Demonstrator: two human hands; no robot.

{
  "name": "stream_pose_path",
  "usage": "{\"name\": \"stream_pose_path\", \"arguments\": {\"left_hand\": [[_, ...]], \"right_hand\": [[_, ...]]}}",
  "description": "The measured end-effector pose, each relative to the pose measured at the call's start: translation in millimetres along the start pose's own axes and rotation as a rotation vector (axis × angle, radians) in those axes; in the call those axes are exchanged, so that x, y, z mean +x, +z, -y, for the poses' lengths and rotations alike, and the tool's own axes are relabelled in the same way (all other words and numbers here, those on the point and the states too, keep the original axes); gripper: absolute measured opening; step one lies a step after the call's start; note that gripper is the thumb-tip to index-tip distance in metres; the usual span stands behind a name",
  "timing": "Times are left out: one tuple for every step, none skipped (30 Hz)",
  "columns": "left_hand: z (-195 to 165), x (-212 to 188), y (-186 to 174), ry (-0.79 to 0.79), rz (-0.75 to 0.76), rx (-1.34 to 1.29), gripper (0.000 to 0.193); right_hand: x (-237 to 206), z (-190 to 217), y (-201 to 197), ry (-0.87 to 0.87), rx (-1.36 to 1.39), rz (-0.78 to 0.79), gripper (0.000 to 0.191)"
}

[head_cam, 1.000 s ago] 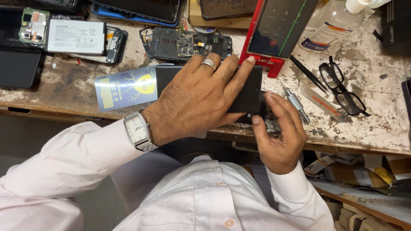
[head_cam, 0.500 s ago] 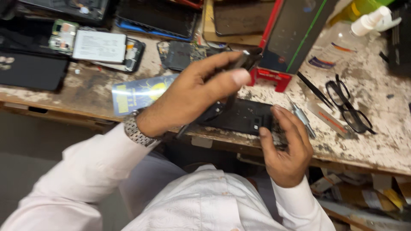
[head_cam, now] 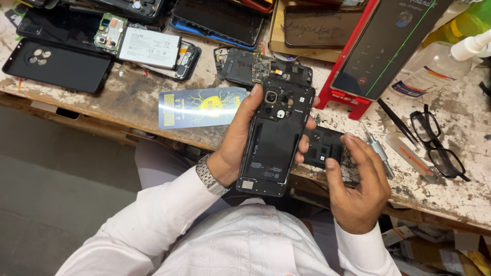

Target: The person reassembles a disassembled smartphone by aligning the back cover and securing it. They then remove a protective film from the screen and test the device by navigating the interface.

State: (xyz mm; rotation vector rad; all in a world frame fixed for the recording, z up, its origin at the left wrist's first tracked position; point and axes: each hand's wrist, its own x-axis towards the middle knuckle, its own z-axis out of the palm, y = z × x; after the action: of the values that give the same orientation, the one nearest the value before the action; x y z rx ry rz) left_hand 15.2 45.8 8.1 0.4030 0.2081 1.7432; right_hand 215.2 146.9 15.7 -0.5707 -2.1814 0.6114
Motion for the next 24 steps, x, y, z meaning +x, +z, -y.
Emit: {"name": "stream_pose_path", "arguments": {"left_hand": [[1,-1,-1,-0.007,0.007,-0.009,0.079],[3,-1,-2,-0.015,0.014,-0.019,0.081],[4,-2,-2,-0.023,0.020,-0.030,0.083],[5,-2,-3,-0.027,0.027,-0.035,0.083],[7,-3,-3,-0.031,0.034,-0.040,0.083],[8,-4,-3,-0.034,0.040,-0.045,0.084],[9,-5,-3,-0.043,0.039,-0.055,0.084],[10,-6,-3,-0.053,0.039,-0.064,0.084],[10,-6,-3,-0.064,0.040,-0.073,0.084],[11,-6,-3,-0.063,0.047,-0.060,0.083],[12,-7,-3,-0.061,0.054,-0.047,0.082],[12,-8,-3,-0.061,0.062,-0.034,0.080],[13,-8,-3,-0.058,0.058,-0.021,0.079],[13,-8,-3,-0.054,0.054,-0.008,0.079],[14,-8,-2,-0.050,0.050,0.005,0.078],[14,-8,-2,-0.056,0.027,0.018,0.078],[14,-9,-2,-0.060,0.004,0.032,0.077],[14,-9,-2,-0.065,-0.019,0.045,0.077],[14,-10,-2,-0.069,-0.007,0.043,0.078],[14,-11,-2,-0.072,0.004,0.041,0.078],[14,-11,-1,-0.076,0.015,0.039,0.079],[14,-11,-1,-0.081,0.010,0.043,0.078],[14,-11,-1,-0.086,0.004,0.047,0.077],[14,-11,-1,-0.091,-0.001,0.051,0.077]], "right_hand": [[0,0,0,0.000,0.001,0.001,0.041],[0,1,-1,-0.003,-0.001,0.004,0.040],[0,2,-2,-0.005,-0.004,0.007,0.040],[1,3,-3,-0.007,-0.006,0.011,0.040],[2,4,-4,-0.003,0.024,0.005,0.039],[4,6,-5,0.001,0.056,0.000,0.039],[6,9,-7,0.004,0.088,-0.005,0.038],[9,12,-8,-0.010,0.084,-0.002,0.039],[13,15,-10,-0.024,0.080,-0.001,0.039],[17,18,-11,-0.038,0.076,-0.001,0.040],[22,21,-12,-0.076,0.071,0.016,0.043],[27,25,-13,-0.114,0.064,0.033,0.046],[32,28,-14,-0.151,0.058,0.050,0.049],[37,31,-14,-0.195,0.039,0.077,0.052],[42,33,-14,-0.240,0.022,0.103,0.056],[46,36,-14,-0.285,0.004,0.128,0.059],[50,38,-15,-0.288,-0.002,0.152,0.062],[53,40,-15,-0.290,-0.009,0.177,0.065],[55,41,-15,-0.292,-0.015,0.201,0.067],[57,42,-15,-0.286,-0.012,0.207,0.068],[58,43,-16,-0.279,-0.008,0.213,0.069],[59,44,-16,-0.272,-0.005,0.219,0.070],[59,44,-17,-0.264,0.014,0.232,0.071],[60,44,-18,-0.256,0.033,0.245,0.072]]}}
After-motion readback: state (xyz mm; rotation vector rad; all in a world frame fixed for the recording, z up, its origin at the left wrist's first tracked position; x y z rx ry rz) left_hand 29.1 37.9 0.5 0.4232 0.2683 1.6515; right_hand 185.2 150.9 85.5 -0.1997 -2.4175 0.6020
